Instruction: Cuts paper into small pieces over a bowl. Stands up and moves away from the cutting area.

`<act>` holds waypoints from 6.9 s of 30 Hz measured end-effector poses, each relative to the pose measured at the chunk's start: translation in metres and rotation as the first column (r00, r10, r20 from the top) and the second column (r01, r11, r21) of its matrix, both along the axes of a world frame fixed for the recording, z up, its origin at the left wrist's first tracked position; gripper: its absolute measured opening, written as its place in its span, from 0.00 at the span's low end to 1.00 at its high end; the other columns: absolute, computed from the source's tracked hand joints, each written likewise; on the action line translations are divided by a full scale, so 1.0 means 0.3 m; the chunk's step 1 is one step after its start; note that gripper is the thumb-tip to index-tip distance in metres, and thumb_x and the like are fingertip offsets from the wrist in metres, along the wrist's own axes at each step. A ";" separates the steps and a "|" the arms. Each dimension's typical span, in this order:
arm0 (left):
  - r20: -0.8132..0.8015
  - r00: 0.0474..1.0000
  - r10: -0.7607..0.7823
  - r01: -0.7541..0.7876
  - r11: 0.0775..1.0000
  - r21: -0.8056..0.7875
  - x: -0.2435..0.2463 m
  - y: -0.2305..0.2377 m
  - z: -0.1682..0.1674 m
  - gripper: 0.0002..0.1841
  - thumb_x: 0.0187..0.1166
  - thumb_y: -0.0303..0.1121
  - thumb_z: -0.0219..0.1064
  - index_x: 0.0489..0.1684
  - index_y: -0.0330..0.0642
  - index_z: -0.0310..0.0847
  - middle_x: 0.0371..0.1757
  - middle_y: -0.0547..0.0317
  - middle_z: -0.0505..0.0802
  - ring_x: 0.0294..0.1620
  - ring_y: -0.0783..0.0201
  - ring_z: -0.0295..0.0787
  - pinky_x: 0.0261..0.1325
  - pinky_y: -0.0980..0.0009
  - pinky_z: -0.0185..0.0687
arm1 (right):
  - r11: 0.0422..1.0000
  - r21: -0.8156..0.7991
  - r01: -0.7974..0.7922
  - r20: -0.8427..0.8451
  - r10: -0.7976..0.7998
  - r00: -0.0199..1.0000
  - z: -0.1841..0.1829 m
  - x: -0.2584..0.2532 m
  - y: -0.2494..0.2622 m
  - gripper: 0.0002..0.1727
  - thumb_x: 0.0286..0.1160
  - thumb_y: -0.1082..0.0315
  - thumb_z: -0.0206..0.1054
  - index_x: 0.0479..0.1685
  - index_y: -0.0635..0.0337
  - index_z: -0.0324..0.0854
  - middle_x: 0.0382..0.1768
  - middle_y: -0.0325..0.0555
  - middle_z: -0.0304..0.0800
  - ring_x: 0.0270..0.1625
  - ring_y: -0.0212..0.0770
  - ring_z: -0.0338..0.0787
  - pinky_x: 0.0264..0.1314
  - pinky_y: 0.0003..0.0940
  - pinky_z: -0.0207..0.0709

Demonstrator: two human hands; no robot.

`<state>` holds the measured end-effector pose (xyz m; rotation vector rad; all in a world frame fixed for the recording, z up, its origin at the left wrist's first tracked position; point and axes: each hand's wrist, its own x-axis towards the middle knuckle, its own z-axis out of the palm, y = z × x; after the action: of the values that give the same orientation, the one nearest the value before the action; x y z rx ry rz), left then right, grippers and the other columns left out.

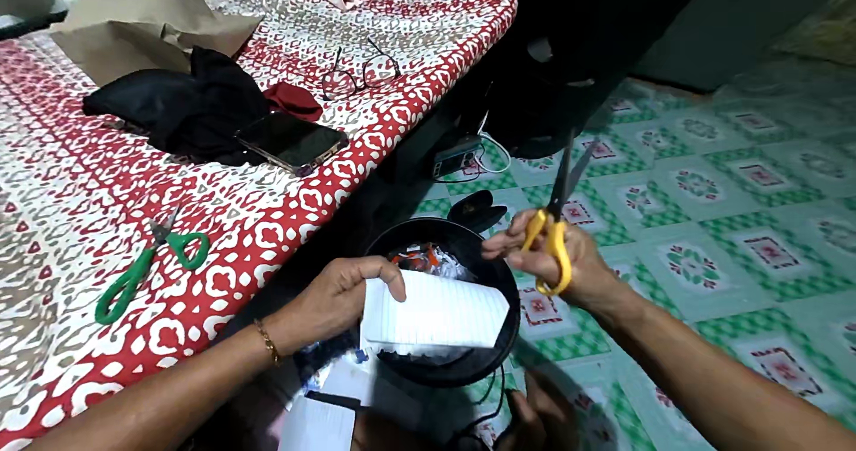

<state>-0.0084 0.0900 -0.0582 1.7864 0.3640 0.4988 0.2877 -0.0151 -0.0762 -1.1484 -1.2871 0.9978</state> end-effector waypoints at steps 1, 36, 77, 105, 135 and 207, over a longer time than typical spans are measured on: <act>0.009 0.999 -0.041 0.039 0.987 0.153 0.000 0.001 -0.015 0.15 0.83 0.21 0.51 0.38 0.34 0.88 0.44 0.63 0.92 0.53 0.81 0.86 0.62 0.83 0.79 | 0.999 -0.030 0.020 -0.003 -0.020 1.000 0.017 -0.010 0.006 0.15 0.63 0.70 0.72 0.47 0.45 0.76 0.40 0.28 0.97 0.45 0.27 0.96 0.52 0.24 0.88; -0.212 0.964 0.159 -0.162 0.987 0.002 0.014 -0.006 0.037 0.14 0.90 0.27 0.53 0.36 0.34 0.83 0.24 0.71 0.83 0.26 0.87 0.78 0.34 0.89 0.75 | 0.935 -0.237 -0.264 -0.117 0.243 0.963 0.004 -0.193 0.031 0.14 0.64 0.72 0.74 0.46 0.49 0.79 0.30 0.17 0.91 0.32 0.13 0.86 0.36 0.10 0.79; -0.164 0.985 0.043 -0.030 0.996 0.078 0.005 -0.002 0.030 0.17 0.85 0.34 0.60 0.30 0.33 0.91 0.59 0.59 0.87 0.63 0.83 0.79 0.65 0.85 0.74 | 0.981 -0.192 -0.016 -0.152 -0.013 0.988 0.019 -0.210 0.054 0.11 0.71 0.81 0.64 0.42 0.53 0.77 0.23 0.26 0.91 0.26 0.21 0.90 0.33 0.17 0.84; -0.379 0.919 0.108 -0.179 0.971 -0.159 0.018 -0.002 0.076 0.07 0.83 0.27 0.65 0.38 0.39 0.89 0.26 0.75 0.87 0.26 0.88 0.80 0.33 0.88 0.76 | 0.879 -0.472 -0.062 -0.031 0.054 0.998 -0.072 -0.124 -0.096 0.09 0.70 0.64 0.69 0.47 0.52 0.80 0.24 0.18 0.87 0.24 0.18 0.85 0.29 0.16 0.81; -0.424 0.900 0.104 -0.239 0.930 -0.280 0.024 -0.033 0.043 0.13 0.86 0.28 0.63 0.26 0.45 0.87 0.19 0.78 0.82 0.19 0.87 0.72 0.25 0.88 0.67 | 0.938 -0.289 -0.189 0.220 0.258 0.941 -0.060 -0.186 -0.154 0.20 0.63 0.63 0.76 0.49 0.70 0.85 0.21 0.24 0.79 0.23 0.09 0.71 0.27 0.07 0.64; -0.415 0.902 0.120 -0.220 0.955 -0.201 0.018 -0.043 0.019 0.13 0.84 0.29 0.65 0.24 0.44 0.86 0.17 0.78 0.79 0.17 0.87 0.68 0.23 0.88 0.63 | 0.927 -0.327 -0.186 0.220 0.266 0.939 -0.058 -0.197 -0.148 0.15 0.66 0.63 0.76 0.42 0.66 0.85 0.18 0.24 0.76 0.22 0.10 0.72 0.26 0.08 0.66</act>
<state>-0.0029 0.0772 -0.0524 1.6144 0.8394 0.1923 0.2286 -0.0596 -0.0937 -1.4236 -1.5416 1.2812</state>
